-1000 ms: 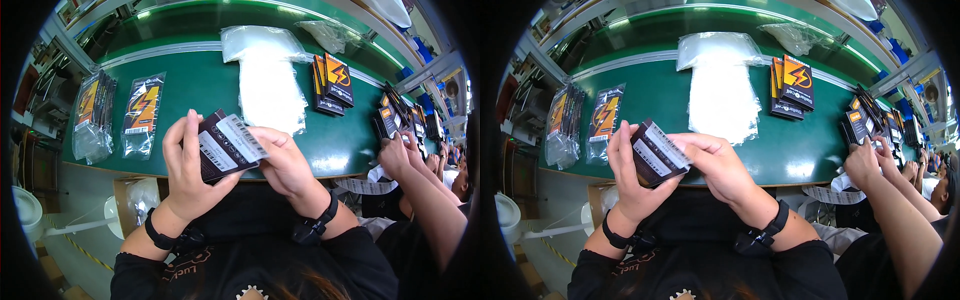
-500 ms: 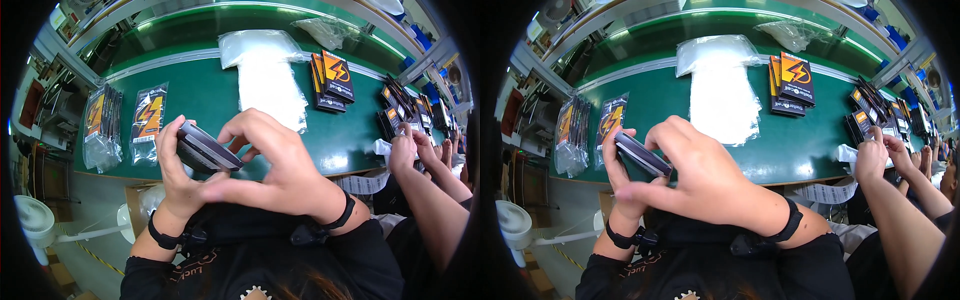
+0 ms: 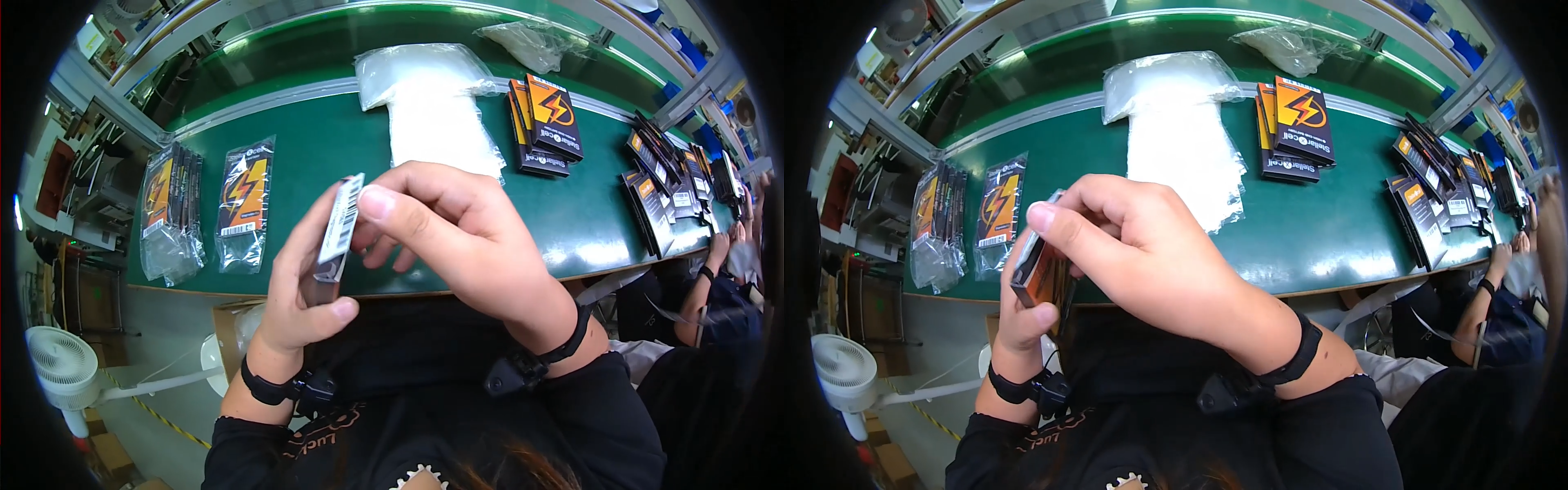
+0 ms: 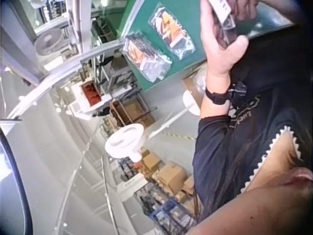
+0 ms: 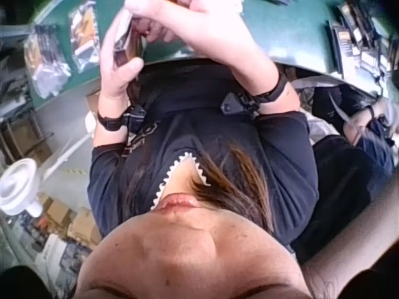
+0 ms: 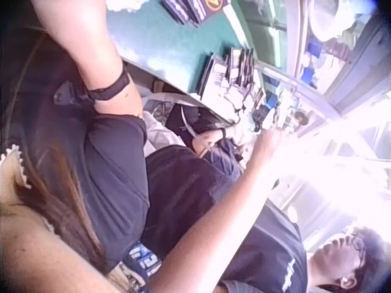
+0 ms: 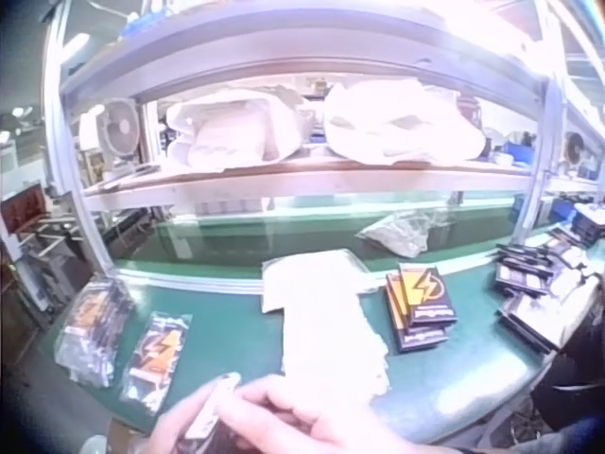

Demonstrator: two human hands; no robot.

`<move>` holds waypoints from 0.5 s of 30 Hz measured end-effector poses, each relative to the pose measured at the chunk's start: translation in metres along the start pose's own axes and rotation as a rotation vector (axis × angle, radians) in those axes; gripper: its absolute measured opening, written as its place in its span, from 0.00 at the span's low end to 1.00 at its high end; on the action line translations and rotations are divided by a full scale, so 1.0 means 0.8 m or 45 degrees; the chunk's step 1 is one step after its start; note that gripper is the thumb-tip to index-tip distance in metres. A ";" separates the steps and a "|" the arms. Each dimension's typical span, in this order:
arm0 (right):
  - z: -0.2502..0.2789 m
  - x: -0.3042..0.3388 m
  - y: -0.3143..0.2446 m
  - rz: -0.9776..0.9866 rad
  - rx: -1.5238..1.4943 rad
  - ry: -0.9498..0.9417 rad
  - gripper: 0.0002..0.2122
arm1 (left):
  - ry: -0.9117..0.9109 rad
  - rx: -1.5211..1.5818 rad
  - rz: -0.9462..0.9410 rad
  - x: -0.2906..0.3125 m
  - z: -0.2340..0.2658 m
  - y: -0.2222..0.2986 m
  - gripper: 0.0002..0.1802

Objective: Packaging high-rate batteries and electronic components into plastic bags and cardboard boxes on an assembly line.

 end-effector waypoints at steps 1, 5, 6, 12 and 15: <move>0.000 0.001 -0.004 0.028 0.035 0.005 0.13 | -0.008 0.118 0.084 0.001 0.000 -0.007 0.52; 0.015 0.010 -0.001 -0.005 0.085 0.227 0.10 | -0.135 0.323 0.248 -0.004 -0.009 -0.015 0.53; 0.015 0.013 -0.001 -0.004 0.084 0.221 0.10 | -0.247 0.392 0.282 -0.003 -0.018 -0.014 0.52; -0.001 0.026 -0.046 0.861 0.811 -0.034 0.04 | -0.313 0.461 0.359 0.008 -0.026 -0.021 0.48; -0.009 0.028 -0.039 0.781 0.773 -0.031 0.07 | -0.235 0.341 0.477 0.013 -0.029 -0.027 0.43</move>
Point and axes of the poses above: each hand's wrist, its own x-axis away from the middle knuckle, its own z-axis out of the back of the hand, y = z × x, the point moved 7 cm from there along -x, towards the middle knuckle, and after that the axes turned 14 degrees about z, right-handed, at the moved point
